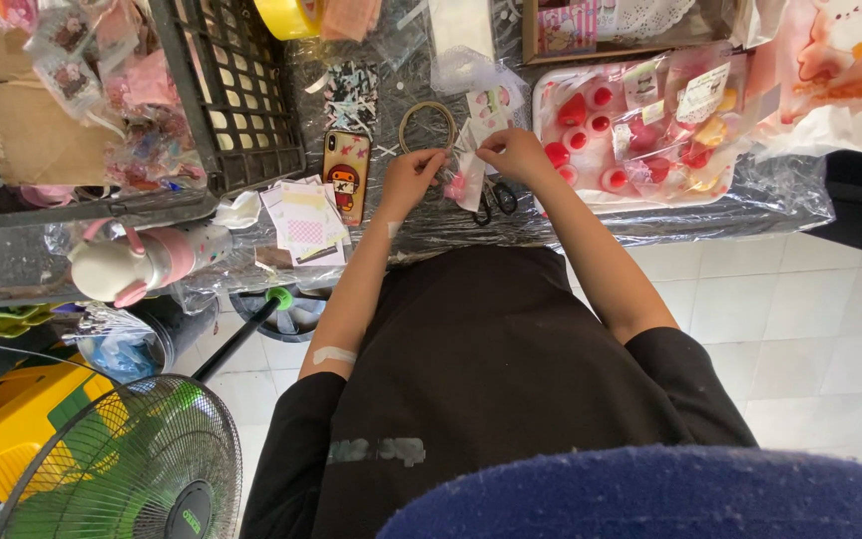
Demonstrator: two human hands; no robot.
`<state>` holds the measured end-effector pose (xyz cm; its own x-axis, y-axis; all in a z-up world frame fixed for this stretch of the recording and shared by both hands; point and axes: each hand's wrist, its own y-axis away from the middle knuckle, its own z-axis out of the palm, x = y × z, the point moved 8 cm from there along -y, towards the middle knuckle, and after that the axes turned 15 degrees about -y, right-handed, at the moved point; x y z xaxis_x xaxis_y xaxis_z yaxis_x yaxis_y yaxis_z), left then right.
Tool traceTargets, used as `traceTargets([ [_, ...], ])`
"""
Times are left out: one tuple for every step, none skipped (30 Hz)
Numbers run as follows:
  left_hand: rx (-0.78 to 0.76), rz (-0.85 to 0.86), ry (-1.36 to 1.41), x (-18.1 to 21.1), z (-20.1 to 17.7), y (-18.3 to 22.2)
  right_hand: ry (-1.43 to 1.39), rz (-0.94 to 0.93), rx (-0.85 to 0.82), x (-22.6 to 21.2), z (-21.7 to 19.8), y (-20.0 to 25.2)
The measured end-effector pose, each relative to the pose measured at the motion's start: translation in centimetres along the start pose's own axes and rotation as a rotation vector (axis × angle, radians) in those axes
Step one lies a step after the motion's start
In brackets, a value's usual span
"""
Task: Packaging small decorative wax melts into plastic bags and applying labels.
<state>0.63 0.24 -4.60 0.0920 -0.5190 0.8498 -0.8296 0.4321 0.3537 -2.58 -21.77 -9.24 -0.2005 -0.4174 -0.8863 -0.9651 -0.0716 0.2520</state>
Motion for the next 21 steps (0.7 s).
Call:
traceTargets([
  [-0.002, 0.001, -0.001, 0.6, -0.4, -0.2, 0.0, 0.001, 0.002, -3.7, -1.4, -0.4],
  [0.025, -0.024, -0.133, 0.9, -0.9, -0.1, -0.126, 0.174, 0.047, -6.0, -2.9, -0.4],
  [0.052, -0.049, -0.265, 1.3, -1.4, 0.1, -0.251, 0.347, 0.091, -8.3, -4.3, -0.2],
  [0.056, -0.045, -0.262, 1.7, -1.6, -0.1, -0.247, 0.343, 0.092, -8.6, -4.6, -0.8],
  [0.108, -0.028, -0.343, 2.4, -2.2, -0.1, -0.1, 0.148, 0.251, -10.3, -6.5, -1.6],
  [0.16, -0.017, -0.426, 2.8, -3.0, 0.2, 0.042, -0.051, 0.399, -12.3, -7.6, -1.8],
  [0.166, -0.021, -0.426, 3.5, -3.4, 0.3, 0.042, -0.055, 0.394, -12.2, -7.5, -2.6],
  [0.166, -0.047, -0.453, 4.2, -3.8, 0.4, 0.071, -0.134, 0.397, -12.8, -7.6, -3.2],
  [0.166, -0.074, -0.479, 4.8, -4.1, 0.4, 0.1, -0.214, 0.399, -13.4, -7.6, -3.8],
  [0.169, -0.075, -0.478, 3.8, -3.8, 0.3, 0.1, -0.217, 0.397, -12.8, -7.2, -4.5],
  [0.232, 0.036, -0.491, 3.7, -3.6, 0.2, 0.057, -0.197, 0.446, -12.0, -7.3, -5.1],
  [0.293, 0.144, -0.504, 3.5, -3.5, 0.4, 0.013, -0.176, 0.493, -11.1, -7.2, -5.5],
  [0.296, 0.139, -0.504, 4.3, -4.0, 0.7, 0.011, -0.177, 0.488, -10.2, -7.0, -6.1],
  [0.278, 0.119, -0.478, 4.9, -4.3, 0.9, -0.032, -0.044, 0.462, -8.2, -6.6, -6.8],
  [0.261, 0.098, -0.451, 5.4, -4.6, 1.2, -0.074, 0.089, 0.434, -6.2, -6.1, -7.3],
  [0.264, 0.095, -0.449, 4.9, -4.6, 1.5, -0.072, 0.089, 0.43, -5.5, -6.0, -7.5],
  [0.297, 0.093, -0.406, 4.4, -4.9, 1.8, -0.114, 0.064, 0.425, -4.8, -5.8, -7.7],
  [0.332, 0.092, -0.365, 4.0, -5.3, 2.1, -0.157, 0.038, 0.419, -4.2, -5.6, -7.9],
  [0.337, 0.089, -0.364, 3.6, -5.5, 2.1, -0.157, 0.035, 0.414, -5.5, -5.9, -7.4],
  [0.337, 0.081, -0.343, 3.1, -5.6, 2.2, -0.093, -0.076, 0.406, -7.7, -6.1, -6.7],
  [0.337, 0.073, -0.323, 2.7, -5.7, 2.3, -0.028, -0.186, 0.396, -10.0, -6.3, -5.9],
])
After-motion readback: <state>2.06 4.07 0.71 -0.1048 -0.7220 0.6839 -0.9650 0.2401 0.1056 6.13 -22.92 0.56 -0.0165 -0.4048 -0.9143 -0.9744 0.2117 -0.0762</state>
